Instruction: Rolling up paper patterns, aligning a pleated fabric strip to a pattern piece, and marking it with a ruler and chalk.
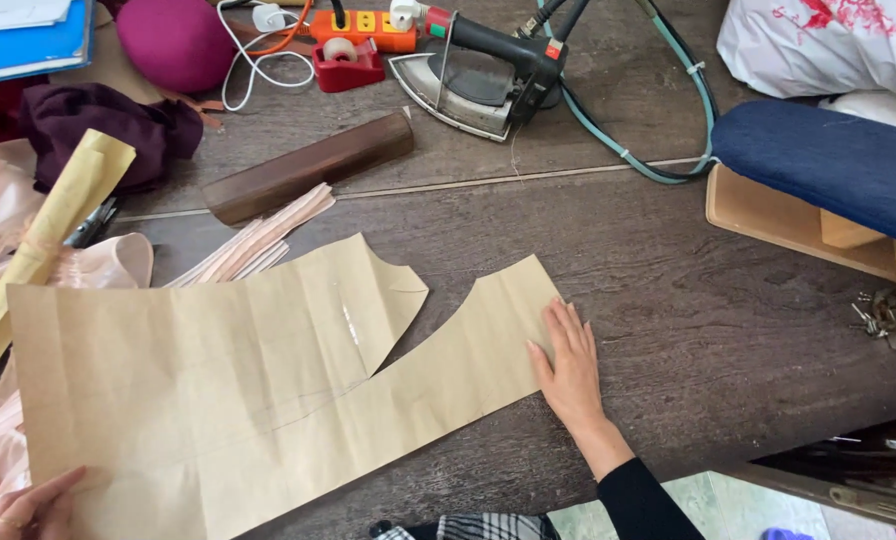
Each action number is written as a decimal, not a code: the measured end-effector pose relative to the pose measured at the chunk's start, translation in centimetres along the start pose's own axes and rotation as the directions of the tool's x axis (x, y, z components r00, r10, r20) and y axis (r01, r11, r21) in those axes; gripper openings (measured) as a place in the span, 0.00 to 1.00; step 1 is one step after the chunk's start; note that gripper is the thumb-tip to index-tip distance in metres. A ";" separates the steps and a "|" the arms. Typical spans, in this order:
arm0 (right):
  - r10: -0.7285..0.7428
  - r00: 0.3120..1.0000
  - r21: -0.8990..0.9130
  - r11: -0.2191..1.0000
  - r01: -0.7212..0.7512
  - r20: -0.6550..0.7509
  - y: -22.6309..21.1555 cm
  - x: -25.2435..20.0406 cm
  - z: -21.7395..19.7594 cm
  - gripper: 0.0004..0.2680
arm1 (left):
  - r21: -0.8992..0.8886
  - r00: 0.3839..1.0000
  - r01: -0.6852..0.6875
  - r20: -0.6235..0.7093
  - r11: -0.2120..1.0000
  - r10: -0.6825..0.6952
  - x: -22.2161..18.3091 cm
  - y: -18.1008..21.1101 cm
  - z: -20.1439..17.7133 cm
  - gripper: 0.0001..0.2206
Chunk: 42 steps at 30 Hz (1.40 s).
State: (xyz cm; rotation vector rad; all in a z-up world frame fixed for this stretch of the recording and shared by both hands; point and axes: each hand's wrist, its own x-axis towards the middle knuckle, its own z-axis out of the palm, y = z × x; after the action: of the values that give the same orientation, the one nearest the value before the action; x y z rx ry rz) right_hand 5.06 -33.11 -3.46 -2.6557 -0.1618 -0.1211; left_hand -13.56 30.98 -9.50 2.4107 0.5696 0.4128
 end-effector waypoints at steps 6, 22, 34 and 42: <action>-0.063 0.990 -0.042 0.997 0.058 -0.129 0.5 -0.5 -0.7 0.16 | 0.222 0.969 -0.012 0.243 0.975 -0.043 0.4 -0.6 -2.0 0.15; 0.141 0.990 -0.149 0.980 -0.135 0.028 -0.2 0.7 1.0 0.09 | 0.219 0.981 -0.156 -0.083 0.963 0.178 7.5 19.9 1.0 0.08; 0.125 0.967 0.204 0.976 -0.079 -0.222 1.3 2.1 1.0 0.05 | 0.082 0.890 -0.410 0.256 0.908 0.379 21.9 23.8 16.8 0.14; 0.149 0.953 0.350 0.935 -0.049 -0.265 0.9 2.8 0.2 0.07 | 0.104 0.946 -0.237 0.251 0.966 0.205 24.5 24.1 17.9 0.11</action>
State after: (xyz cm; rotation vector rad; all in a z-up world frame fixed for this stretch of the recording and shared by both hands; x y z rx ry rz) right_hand 7.99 -33.57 -3.69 -2.2636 0.0469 -0.4064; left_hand 22.13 16.86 -4.13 2.6152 0.2254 0.1771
